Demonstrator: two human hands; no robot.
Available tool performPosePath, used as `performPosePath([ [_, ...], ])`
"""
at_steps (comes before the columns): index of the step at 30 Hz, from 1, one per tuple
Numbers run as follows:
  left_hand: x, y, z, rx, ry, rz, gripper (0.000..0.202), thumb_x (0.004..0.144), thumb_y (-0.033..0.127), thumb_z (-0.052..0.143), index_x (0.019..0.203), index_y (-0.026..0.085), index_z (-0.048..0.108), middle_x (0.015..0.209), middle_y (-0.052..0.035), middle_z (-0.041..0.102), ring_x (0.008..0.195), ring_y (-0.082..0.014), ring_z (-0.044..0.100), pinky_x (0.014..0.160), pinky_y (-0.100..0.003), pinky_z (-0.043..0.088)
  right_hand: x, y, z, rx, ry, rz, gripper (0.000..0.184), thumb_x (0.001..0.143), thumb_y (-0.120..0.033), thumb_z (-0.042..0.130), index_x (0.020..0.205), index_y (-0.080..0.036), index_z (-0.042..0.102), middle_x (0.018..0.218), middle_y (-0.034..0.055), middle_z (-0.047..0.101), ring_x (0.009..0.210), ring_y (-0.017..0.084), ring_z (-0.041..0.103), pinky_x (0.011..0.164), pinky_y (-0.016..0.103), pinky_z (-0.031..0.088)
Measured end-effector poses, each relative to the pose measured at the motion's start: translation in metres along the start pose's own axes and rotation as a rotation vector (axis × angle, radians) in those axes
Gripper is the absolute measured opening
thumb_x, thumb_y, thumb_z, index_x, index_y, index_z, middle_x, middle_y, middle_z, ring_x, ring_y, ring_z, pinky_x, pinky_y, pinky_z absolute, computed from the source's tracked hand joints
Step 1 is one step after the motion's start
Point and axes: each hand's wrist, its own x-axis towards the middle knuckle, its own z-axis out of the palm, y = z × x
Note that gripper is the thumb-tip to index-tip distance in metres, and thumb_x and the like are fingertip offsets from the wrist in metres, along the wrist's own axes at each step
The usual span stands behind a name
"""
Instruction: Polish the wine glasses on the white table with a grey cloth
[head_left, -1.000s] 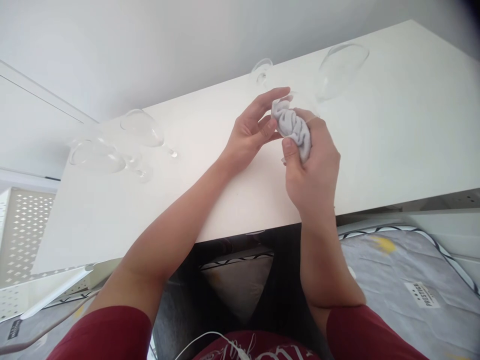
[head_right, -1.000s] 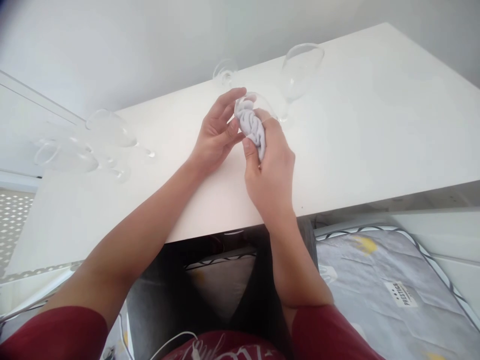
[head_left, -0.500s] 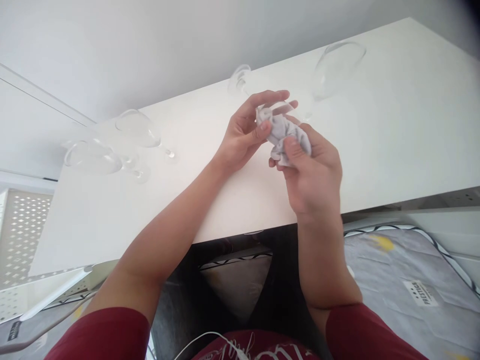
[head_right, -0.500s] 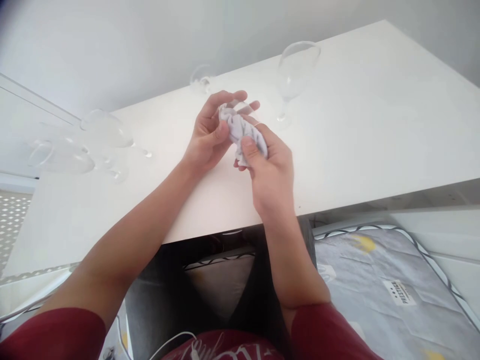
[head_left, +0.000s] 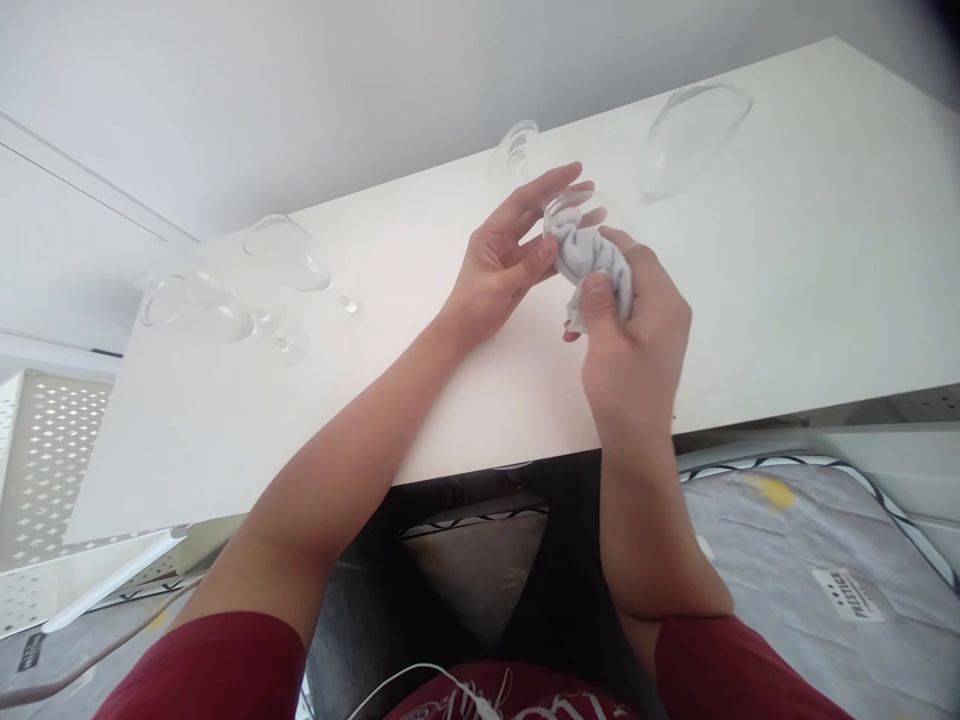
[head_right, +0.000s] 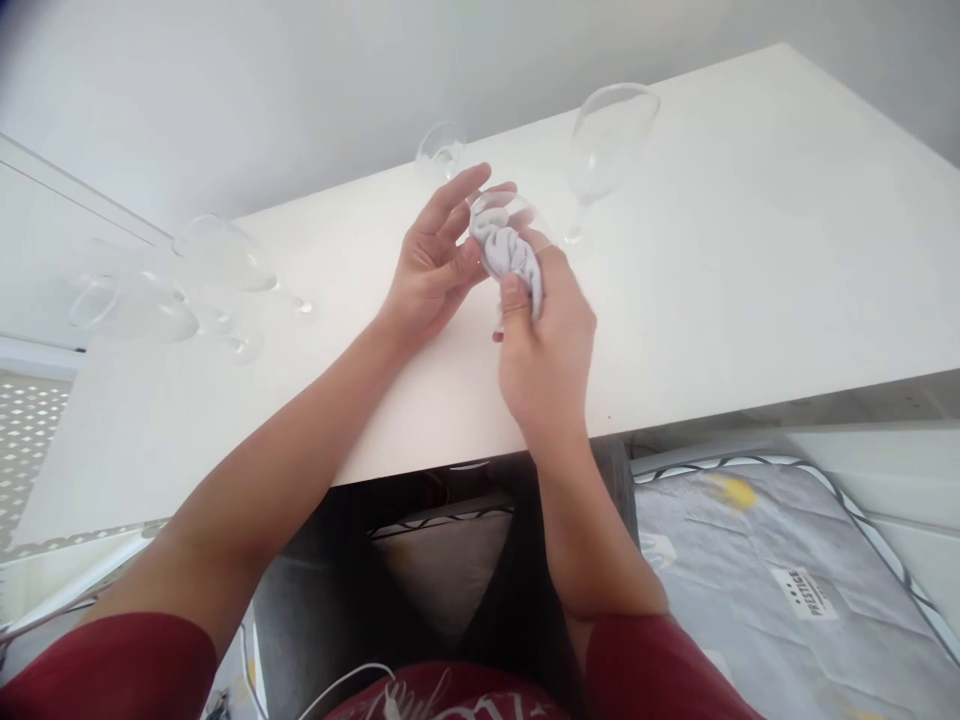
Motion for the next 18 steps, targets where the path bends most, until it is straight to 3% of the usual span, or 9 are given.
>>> performPosePath([
  [2, 0.001, 0.000, -0.003, 0.034, -0.018, 0.032, 0.035, 0.100, 0.039, 0.072, 0.135, 0.035, 0.067, 0.161, 0.0060, 0.053, 0.166, -0.0351, 0.027, 0.126, -0.058, 0.045, 0.005, 0.000, -0.006, 0.180, -0.080, 0.125, 0.026, 0.103, -0.055, 0.064, 0.110, -0.033, 0.074, 0.088, 0.0034, 0.063, 0.069, 0.020, 0.058, 0.074, 0.044, 0.060],
  [5, 0.005, -0.003, -0.008, 0.041, -0.101, 0.137, 0.015, 0.100, 0.038, 0.073, 0.102, 0.023, 0.071, 0.164, 0.0101, 0.049, 0.167, -0.0340, 0.027, 0.130, -0.057, 0.039, 0.010, -0.006, -0.012, 0.292, -0.198, 0.218, 0.037, 0.102, -0.066, 0.060, 0.105, -0.033, 0.075, 0.077, 0.0002, 0.058, 0.059, 0.017, 0.051, 0.070, 0.042, 0.061],
  [7, 0.007, -0.005, -0.012, -0.013, -0.195, 0.221, 0.029, 0.098, 0.034, 0.074, 0.079, 0.016, 0.061, 0.165, 0.0114, 0.049, 0.166, -0.0344, 0.029, 0.132, -0.056, 0.037, 0.009, -0.009, -0.012, 0.260, -0.164, 0.172, 0.038, 0.100, -0.070, 0.063, 0.103, -0.034, 0.075, 0.075, -0.0001, 0.058, 0.057, 0.016, 0.050, 0.063, 0.040, 0.059],
  [9, 0.007, -0.005, -0.012, -0.085, -0.258, 0.242, 0.040, 0.098, 0.025, 0.072, 0.068, 0.014, 0.049, 0.164, 0.0129, 0.050, 0.166, -0.0352, 0.030, 0.131, -0.057, 0.038, 0.007, -0.008, -0.011, 0.202, -0.081, 0.073, 0.031, 0.095, -0.063, 0.074, 0.098, -0.032, 0.075, 0.072, -0.0002, 0.056, 0.057, 0.015, 0.048, 0.055, 0.036, 0.054],
  [11, 0.005, -0.003, -0.010, -0.153, -0.227, 0.160, 0.038, 0.104, 0.022, 0.057, 0.068, 0.013, 0.047, 0.160, 0.0122, 0.053, 0.165, -0.0349, 0.032, 0.127, -0.059, 0.041, 0.008, -0.002, -0.014, 0.135, -0.006, -0.055, 0.029, 0.089, -0.057, 0.084, 0.098, -0.031, 0.074, 0.073, -0.0002, 0.055, 0.057, 0.015, 0.049, 0.049, 0.033, 0.047],
  [14, 0.001, 0.004, -0.003, -0.288, -0.099, -0.046, 0.036, 0.109, 0.026, 0.035, 0.082, 0.014, 0.055, 0.151, 0.0029, 0.061, 0.160, -0.0349, 0.041, 0.118, -0.063, 0.048, 0.016, 0.009, -0.025, 0.107, 0.058, -0.243, 0.034, 0.086, -0.058, 0.086, 0.102, -0.031, 0.075, 0.076, -0.0003, 0.057, 0.054, 0.014, 0.047, 0.042, 0.029, 0.036],
  [16, -0.001, 0.008, 0.001, -0.374, -0.064, -0.166, 0.026, 0.108, 0.029, 0.042, 0.091, 0.015, 0.056, 0.140, -0.0035, 0.067, 0.151, -0.0337, 0.054, 0.112, -0.059, 0.055, 0.022, 0.012, -0.034, 0.117, 0.066, -0.342, 0.034, 0.083, -0.055, 0.089, 0.099, -0.028, 0.077, 0.074, -0.0012, 0.055, 0.049, 0.011, 0.040, 0.040, 0.027, 0.028],
  [18, -0.001, 0.011, 0.003, -0.441, -0.097, -0.217, 0.017, 0.103, 0.033, 0.058, 0.096, 0.017, 0.058, 0.120, -0.0059, 0.073, 0.131, -0.0291, 0.069, 0.101, -0.048, 0.062, 0.026, 0.013, -0.042, 0.063, 0.043, -0.387, 0.034, 0.082, -0.054, 0.090, 0.097, -0.027, 0.078, 0.073, -0.0009, 0.055, 0.051, 0.011, 0.043, 0.042, 0.027, 0.031],
])
